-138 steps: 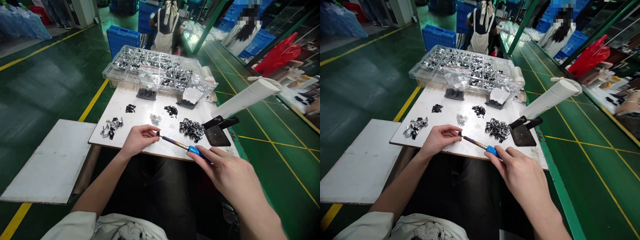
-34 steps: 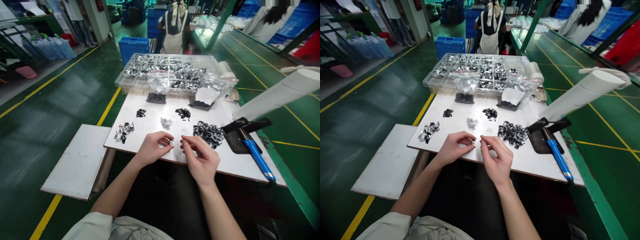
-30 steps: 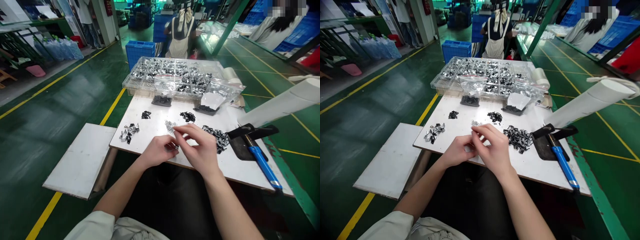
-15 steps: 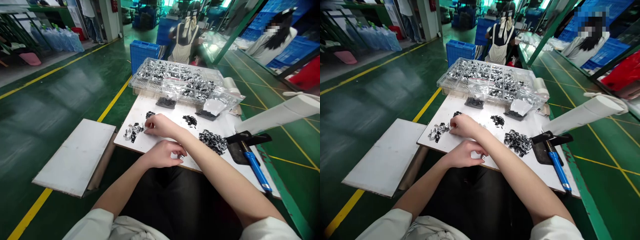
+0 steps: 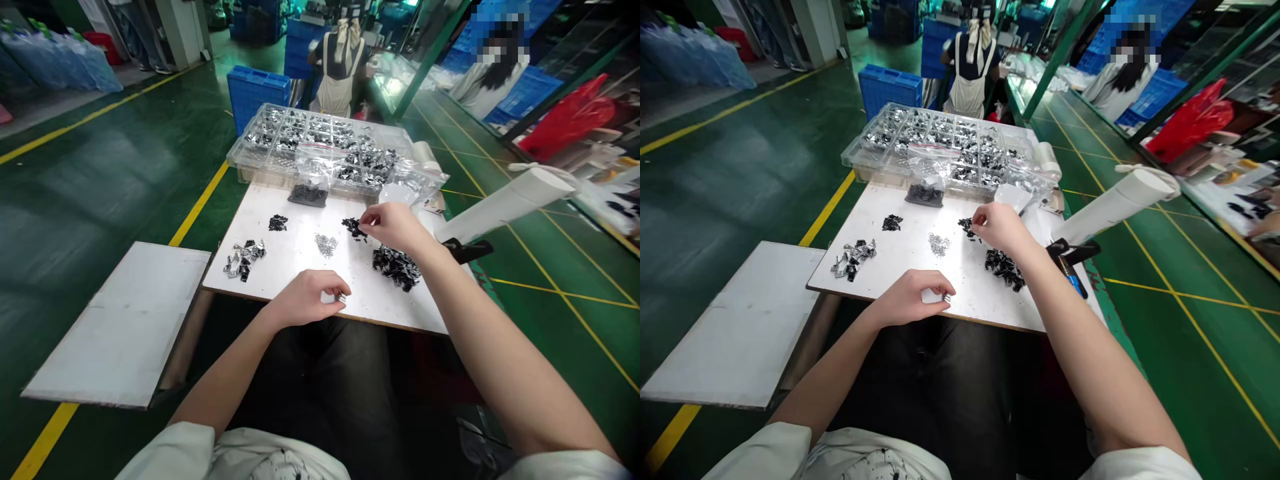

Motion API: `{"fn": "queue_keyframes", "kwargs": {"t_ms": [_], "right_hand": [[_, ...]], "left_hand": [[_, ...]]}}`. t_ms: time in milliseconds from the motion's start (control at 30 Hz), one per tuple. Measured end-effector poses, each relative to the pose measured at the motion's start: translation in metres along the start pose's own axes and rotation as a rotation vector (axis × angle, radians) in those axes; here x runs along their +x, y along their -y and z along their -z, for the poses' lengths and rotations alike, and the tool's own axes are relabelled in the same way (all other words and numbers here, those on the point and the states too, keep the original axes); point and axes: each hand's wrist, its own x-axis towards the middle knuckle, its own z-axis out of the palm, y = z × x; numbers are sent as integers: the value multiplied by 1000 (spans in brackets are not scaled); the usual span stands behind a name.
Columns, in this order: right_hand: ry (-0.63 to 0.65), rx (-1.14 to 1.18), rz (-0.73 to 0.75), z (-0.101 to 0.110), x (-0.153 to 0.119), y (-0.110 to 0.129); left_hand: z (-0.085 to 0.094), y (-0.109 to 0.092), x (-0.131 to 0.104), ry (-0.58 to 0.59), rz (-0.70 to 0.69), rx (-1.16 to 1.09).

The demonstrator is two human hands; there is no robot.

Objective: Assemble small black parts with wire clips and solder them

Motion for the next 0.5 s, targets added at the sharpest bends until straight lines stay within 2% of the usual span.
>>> {"fn": "queue_keyframes", "kwargs": {"t_ms": [67,167,300,500], "right_hand": [[66,-104,-31,-2,-8,-14],[95,-143,-65,-10,-16,-22],[92,-115,-80,-17,-16,-22],[94,-84,-86,-19,-11,-18]], "left_hand": [[0,-1,0,1,13,-6],[1,-2,0,-12,48,-21],[0,-3,0,-64,106,-56],[0,-3,3,-214,231,-170]]}}
